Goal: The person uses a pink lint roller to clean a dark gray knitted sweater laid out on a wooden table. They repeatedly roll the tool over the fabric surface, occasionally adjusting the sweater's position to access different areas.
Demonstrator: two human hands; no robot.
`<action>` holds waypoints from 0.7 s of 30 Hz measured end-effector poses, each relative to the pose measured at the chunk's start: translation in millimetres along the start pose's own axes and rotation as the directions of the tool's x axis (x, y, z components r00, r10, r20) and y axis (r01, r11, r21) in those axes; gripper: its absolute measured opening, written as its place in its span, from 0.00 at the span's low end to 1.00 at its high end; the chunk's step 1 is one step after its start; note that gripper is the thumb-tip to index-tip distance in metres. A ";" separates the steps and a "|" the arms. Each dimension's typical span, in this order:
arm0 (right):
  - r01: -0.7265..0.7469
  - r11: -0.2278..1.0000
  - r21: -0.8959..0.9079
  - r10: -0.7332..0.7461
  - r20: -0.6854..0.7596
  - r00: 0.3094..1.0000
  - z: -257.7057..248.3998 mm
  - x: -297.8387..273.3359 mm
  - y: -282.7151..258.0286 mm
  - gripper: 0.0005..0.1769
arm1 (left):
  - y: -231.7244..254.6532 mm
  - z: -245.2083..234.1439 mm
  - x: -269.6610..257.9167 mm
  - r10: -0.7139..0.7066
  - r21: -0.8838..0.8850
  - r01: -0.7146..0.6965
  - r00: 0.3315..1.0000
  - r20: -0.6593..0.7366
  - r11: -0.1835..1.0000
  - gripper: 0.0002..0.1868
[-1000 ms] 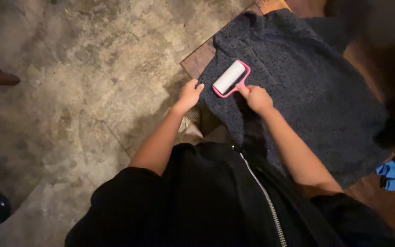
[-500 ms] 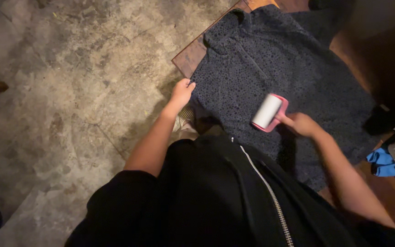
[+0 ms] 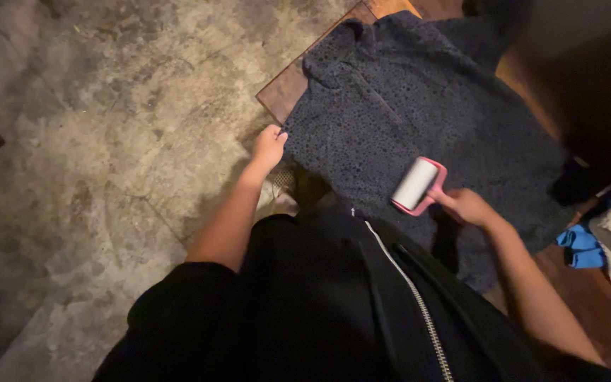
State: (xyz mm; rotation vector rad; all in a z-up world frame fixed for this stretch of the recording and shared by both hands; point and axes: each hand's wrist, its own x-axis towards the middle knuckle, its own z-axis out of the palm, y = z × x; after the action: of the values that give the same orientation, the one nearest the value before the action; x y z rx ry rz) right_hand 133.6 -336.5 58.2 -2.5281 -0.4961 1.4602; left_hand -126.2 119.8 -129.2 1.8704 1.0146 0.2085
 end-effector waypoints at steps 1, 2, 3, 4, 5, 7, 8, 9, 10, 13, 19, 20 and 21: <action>-0.022 0.999 0.031 0.022 0.006 1.000 -2.8 -5.9 19.4 0.49 | -2.1 1.4 -1.0 -0.022 -0.003 0.022 1.000 -0.003 1.000 0.10; -0.044 0.999 0.022 0.044 -0.001 0.999 -0.4 -8.3 27.8 0.46 | -3.7 3.1 0.8 -0.043 -0.007 0.043 0.999 -0.006 0.999 0.10; -0.062 0.998 0.012 0.063 -0.007 0.998 -1.6 -13.0 30.0 0.44 | -5.6 3.4 4.9 -0.034 -0.053 0.034 0.999 0.001 0.998 0.10; -0.081 0.997 0.002 0.081 -0.013 0.997 -4.9 -17.9 26.0 0.43 | -8.1 4.9 8.3 -0.024 -0.099 0.025 1.000 0.009 0.995 0.10; -0.072 0.995 -0.065 0.073 0.014 0.997 -5.3 -15.1 12.1 0.48 | -13.8 7.7 2.2 -0.022 -0.142 0.025 0.999 0.028 0.990 0.10; 0.029 0.982 -0.185 -0.023 0.036 0.999 -2.2 8.3 -43.2 0.53 | -23.4 6.0 -1.5 -0.004 -0.150 0.025 0.991 0.136 0.988 0.11; 0.117 0.964 -0.240 -0.112 0.036 0.993 5.0 18.4 -77.7 0.53 | -26.4 3.5 -2.1 0.007 -0.157 0.022 0.983 0.184 0.987 0.12; 0.132 0.960 -0.249 -0.127 0.035 0.991 13.5 26.5 -113.7 0.53 | -29.8 -0.2 -4.2 0.012 -0.079 0.005 0.979 0.205 0.997 0.12; 0.140 0.954 -0.265 -0.144 0.004 0.990 25.5 32.1 -149.4 0.52 | -32.5 -3.8 -7.7 0.014 -0.002 -0.014 0.974 0.227 1.000 0.12; 0.163 0.965 -0.208 -0.181 -0.071 0.981 50.9 29.2 -207.4 0.49 | -28.6 -14.6 -14.8 -0.073 0.098 0.057 0.983 0.171 0.994 0.11; 0.012 0.995 0.095 -0.018 0.064 0.998 19.5 -7.7 -48.3 0.46 | 11.7 -38.4 -27.2 -0.227 0.288 0.203 0.973 0.052 0.936 0.12; -0.098 0.964 0.247 0.084 0.067 0.994 15.9 -23.9 -3.2 0.43 | 17.3 -36.2 -29.8 -0.245 0.288 0.228 0.969 0.025 0.930 0.13; -0.133 0.948 0.290 0.119 0.066 0.991 12.0 -40.3 39.3 0.41 | 22.6 -32.4 -34.6 -0.251 0.301 0.233 0.968 0.020 0.925 0.13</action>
State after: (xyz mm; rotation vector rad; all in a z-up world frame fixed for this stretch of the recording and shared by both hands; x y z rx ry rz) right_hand 112.3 -388.1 72.2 -2.3296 -0.1122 1.5129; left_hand -153.0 112.1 -84.7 1.9800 1.2805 -0.1540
